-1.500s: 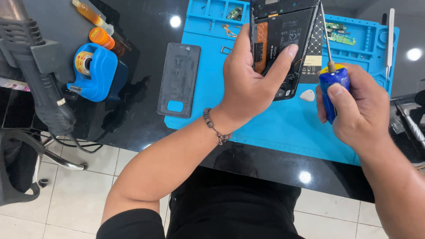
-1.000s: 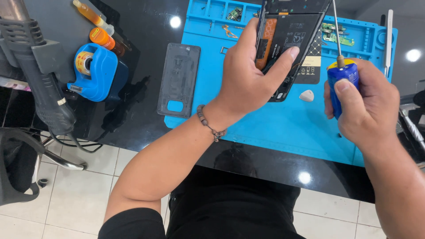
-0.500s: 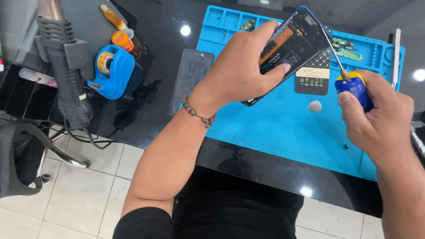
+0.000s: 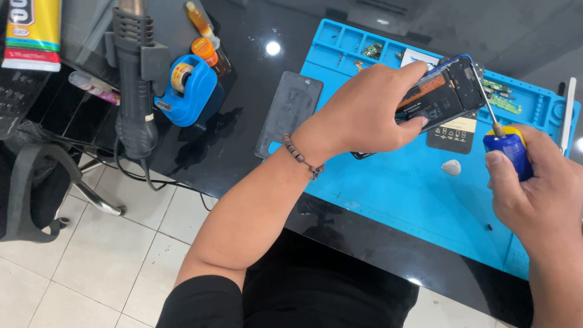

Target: Disassembling a smartphone by prying off the back cover and removing internal screws at a repair station.

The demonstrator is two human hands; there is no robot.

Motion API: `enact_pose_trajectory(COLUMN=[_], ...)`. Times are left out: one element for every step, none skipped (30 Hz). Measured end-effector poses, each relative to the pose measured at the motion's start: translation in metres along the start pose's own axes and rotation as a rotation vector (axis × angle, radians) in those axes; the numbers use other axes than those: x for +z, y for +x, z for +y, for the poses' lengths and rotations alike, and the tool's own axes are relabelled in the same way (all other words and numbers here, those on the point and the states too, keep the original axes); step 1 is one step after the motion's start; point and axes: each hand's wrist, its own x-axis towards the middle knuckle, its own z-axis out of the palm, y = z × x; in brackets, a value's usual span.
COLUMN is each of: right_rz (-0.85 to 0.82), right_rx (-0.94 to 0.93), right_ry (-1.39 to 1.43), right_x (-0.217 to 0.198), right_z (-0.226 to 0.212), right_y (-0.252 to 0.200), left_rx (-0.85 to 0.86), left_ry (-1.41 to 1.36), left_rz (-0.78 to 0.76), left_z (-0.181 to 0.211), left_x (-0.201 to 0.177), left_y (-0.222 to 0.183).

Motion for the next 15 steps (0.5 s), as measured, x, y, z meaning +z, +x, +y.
enact_pose_trajectory(right_rz=[-0.003, -0.003, -0.002, -0.003, -0.001, 0.003, 0.002, -0.008, -0.018, -0.020, -0.017, -0.017, -0.022, -0.032, -0.042], right_rx=[-0.012, -0.026, -0.039, -0.046, -0.059, -0.070, -0.075, -0.070, -0.065, -0.065, -0.059, -0.042, -0.031, -0.012, 0.007], right_ry=[0.003, -0.013, -0.029, -0.029, -0.010, 0.007, 0.007, 0.004, 0.000, 0.001, 0.060, 0.115, 0.113, 0.192, 0.271], right_x=[0.002, 0.003, 0.005, 0.007, 0.008, 0.009, 0.009, 0.010, 0.011, 0.011, 0.011, 0.010, 0.009, 0.008, 0.008], right_z=[0.001, 0.003, 0.005, 0.007, 0.010, 0.013, 0.013, 0.014, 0.014, 0.012, 0.010, 0.008, 0.003, -0.003, -0.010], right_y=[0.001, 0.001, 0.001, 0.001, 0.001, 0.000, 0.001, 0.000, 0.000, 0.001, 0.003, 0.000, -0.002, -0.001, 0.001], left_rx=[-0.006, -0.016, -0.026, -0.029, -0.032, -0.033, -0.034, -0.024, -0.014, -0.017, -0.002, 0.012, 0.009, -0.012, -0.033], left_ry=[0.007, 0.006, 0.005, 0.007, 0.018, 0.027, 0.029, 0.023, 0.017, 0.017, 0.004, -0.018, -0.028, -0.018, -0.007], left_rz=[0.010, -0.004, -0.018, -0.012, -0.017, -0.024, -0.019, -0.023, -0.027, -0.027, -0.023, -0.027, -0.034, -0.020, -0.007], left_z=[0.001, 0.002, 0.004, 0.003, 0.002, 0.002, 0.002, 0.002, 0.002, 0.001, 0.001, 0.001, -0.003, -0.008, -0.012], left_x=[-0.001, -0.001, -0.002, -0.001, 0.000, 0.002, 0.002, 0.002, 0.002, 0.001, 0.000, 0.002, 0.005, 0.006, 0.006], left_y=[-0.001, -0.001, -0.001, -0.001, -0.001, -0.001, -0.001, -0.001, -0.001, 0.000, 0.000, 0.001, 0.001, 0.001, 0.001])
